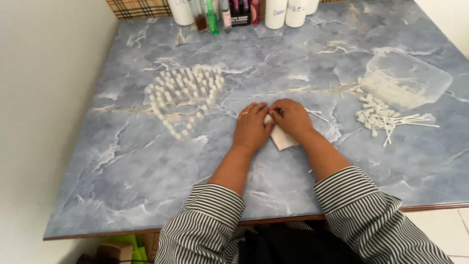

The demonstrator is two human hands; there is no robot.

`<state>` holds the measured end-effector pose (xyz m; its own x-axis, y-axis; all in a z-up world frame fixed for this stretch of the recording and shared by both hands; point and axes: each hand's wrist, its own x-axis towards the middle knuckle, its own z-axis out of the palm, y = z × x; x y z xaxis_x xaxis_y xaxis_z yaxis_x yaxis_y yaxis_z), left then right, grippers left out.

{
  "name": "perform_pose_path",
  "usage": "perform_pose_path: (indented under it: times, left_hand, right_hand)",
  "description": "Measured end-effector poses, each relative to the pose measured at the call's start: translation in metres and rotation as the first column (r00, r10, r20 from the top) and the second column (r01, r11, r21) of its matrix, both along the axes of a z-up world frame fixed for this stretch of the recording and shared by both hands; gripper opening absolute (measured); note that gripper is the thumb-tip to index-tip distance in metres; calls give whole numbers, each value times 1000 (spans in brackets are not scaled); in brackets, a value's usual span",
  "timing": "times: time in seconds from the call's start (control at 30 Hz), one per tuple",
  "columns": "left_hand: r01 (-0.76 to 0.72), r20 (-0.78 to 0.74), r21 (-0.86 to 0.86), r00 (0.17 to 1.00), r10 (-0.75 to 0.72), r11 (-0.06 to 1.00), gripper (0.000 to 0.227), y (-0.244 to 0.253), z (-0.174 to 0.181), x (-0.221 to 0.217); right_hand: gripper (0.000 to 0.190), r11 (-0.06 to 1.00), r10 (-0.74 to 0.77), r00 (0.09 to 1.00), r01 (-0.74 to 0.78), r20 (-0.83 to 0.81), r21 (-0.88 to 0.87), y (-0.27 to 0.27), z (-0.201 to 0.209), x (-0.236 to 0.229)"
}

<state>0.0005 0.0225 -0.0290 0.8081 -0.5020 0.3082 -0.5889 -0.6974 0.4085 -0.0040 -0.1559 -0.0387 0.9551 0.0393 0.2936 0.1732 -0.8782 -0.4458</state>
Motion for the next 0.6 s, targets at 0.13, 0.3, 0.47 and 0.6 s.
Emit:
perform_pose_path:
  times: [0.13, 0.3, 0.47, 0.6]
  left_hand:
    - [33, 15, -6, 999, -33, 999, 45, 3, 7, -1]
    - [41, -25, 6, 999, -41, 999, 47, 6, 9, -3]
    - [52, -38, -3, 998, -52, 999, 48, 8, 13, -7]
    - [55, -40, 14, 998, -54, 998, 48, 9, 15, -7]
  right_hand:
    - [14, 1000, -3, 1000, 3, 8, -3, 2, 2, -2]
    - [15, 1000, 15, 1000, -16, -22, -10, 7, 5, -6]
    - [16, 1000, 5, 999, -5, -39, -19, 6, 2, -5]
    - [16, 1000, -3, 998, 2, -64, -15, 7, 3, -6]
